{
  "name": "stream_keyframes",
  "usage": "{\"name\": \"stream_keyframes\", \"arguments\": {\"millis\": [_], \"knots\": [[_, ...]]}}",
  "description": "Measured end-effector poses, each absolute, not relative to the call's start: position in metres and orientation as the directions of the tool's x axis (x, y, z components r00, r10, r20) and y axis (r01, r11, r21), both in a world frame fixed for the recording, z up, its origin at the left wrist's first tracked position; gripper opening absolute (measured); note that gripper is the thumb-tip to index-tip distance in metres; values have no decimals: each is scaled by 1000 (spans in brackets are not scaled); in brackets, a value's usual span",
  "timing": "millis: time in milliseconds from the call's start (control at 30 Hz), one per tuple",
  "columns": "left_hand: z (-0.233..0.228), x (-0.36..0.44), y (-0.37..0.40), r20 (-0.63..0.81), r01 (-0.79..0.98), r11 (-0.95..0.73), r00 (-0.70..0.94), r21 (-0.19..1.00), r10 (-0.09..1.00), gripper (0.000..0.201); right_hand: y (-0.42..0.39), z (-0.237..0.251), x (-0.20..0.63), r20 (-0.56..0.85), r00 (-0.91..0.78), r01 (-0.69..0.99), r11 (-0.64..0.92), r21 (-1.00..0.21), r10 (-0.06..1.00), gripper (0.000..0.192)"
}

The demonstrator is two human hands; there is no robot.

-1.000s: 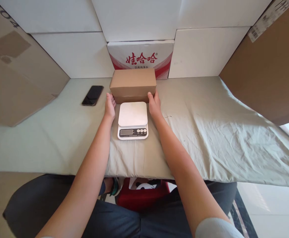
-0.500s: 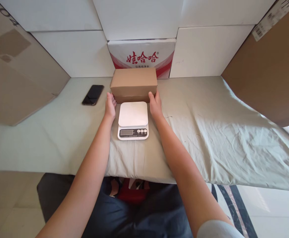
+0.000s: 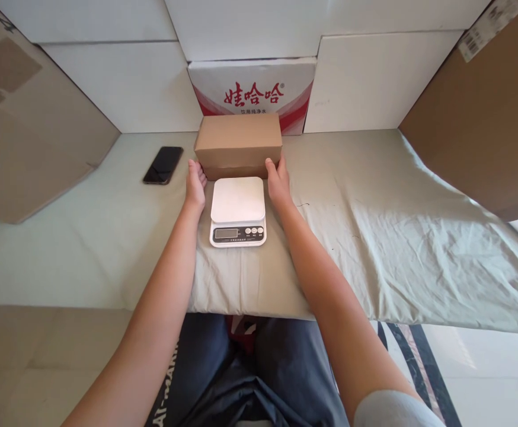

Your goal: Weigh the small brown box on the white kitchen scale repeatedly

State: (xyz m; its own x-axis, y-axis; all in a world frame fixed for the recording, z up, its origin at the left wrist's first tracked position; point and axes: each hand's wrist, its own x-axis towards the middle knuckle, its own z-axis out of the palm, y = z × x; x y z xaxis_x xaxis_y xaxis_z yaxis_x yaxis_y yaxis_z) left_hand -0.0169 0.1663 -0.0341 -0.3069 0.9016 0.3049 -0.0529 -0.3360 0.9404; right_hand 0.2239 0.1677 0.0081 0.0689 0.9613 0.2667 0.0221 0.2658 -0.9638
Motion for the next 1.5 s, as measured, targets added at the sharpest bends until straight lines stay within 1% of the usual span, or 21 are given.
{"name": "stream_keyframes", "arguments": {"millis": [100, 167, 267, 367, 433, 533, 600, 667, 767, 867, 1000, 1133, 1367, 1500], "knots": [[-31, -16, 166, 253, -55, -285, -319, 957, 913, 96, 168, 7, 225, 273, 58, 26, 272, -962, 960, 85], [-27, -14, 165, 262, -58, -296, -326, 953, 908, 97, 170, 6, 225, 288, 44, 30, 287, -958, 957, 87], [-18, -10, 162, 324, -26, -357, -360, 934, 875, 95, 173, 7, 223, 336, 50, 21, 336, -942, 940, 90], [-2, -5, 151, 417, 10, -440, -340, 898, 843, 92, 172, 20, 222, 408, 67, 24, 407, -913, 911, 87], [13, -1, 136, 448, 17, -469, -325, 883, 833, 91, 162, 35, 225, 455, 50, 54, 453, -890, 889, 82], [33, 4, 98, 439, 4, -461, -309, 887, 844, 92, 129, 55, 238, 505, 2, 111, 502, -858, 863, 77], [41, 8, 66, 428, 10, -442, -273, 897, 862, 90, 100, 58, 249, 532, -35, 113, 532, -839, 846, 78], [41, 11, 36, 444, 40, -448, -247, 893, 862, 87, 72, 51, 259, 550, -57, 102, 552, -827, 834, 78], [33, 15, 4, 446, 73, -441, -234, 894, 864, 83, 43, 30, 264, 544, -53, 110, 547, -830, 837, 76], [19, 17, -9, 440, 70, -438, -272, 896, 856, 82, 35, 17, 261, 532, -60, 98, 536, -839, 844, 76], [6, 19, -12, 366, 27, -379, -334, 925, 869, 86, 36, 16, 257, 508, -69, 92, 513, -854, 859, 74], [1, 18, -11, 302, -1, -322, -348, 947, 887, 92, 35, 17, 258, 476, -69, 75, 480, -874, 877, 74], [1, 18, -3, 301, -4, -319, -321, 948, 898, 93, 37, 14, 257, 430, -62, 18, 432, -902, 901, 79], [2, 19, -1, 309, -8, -327, -304, 945, 901, 90, 40, 13, 257, 424, -55, 5, 425, -905, 904, 74]]}}
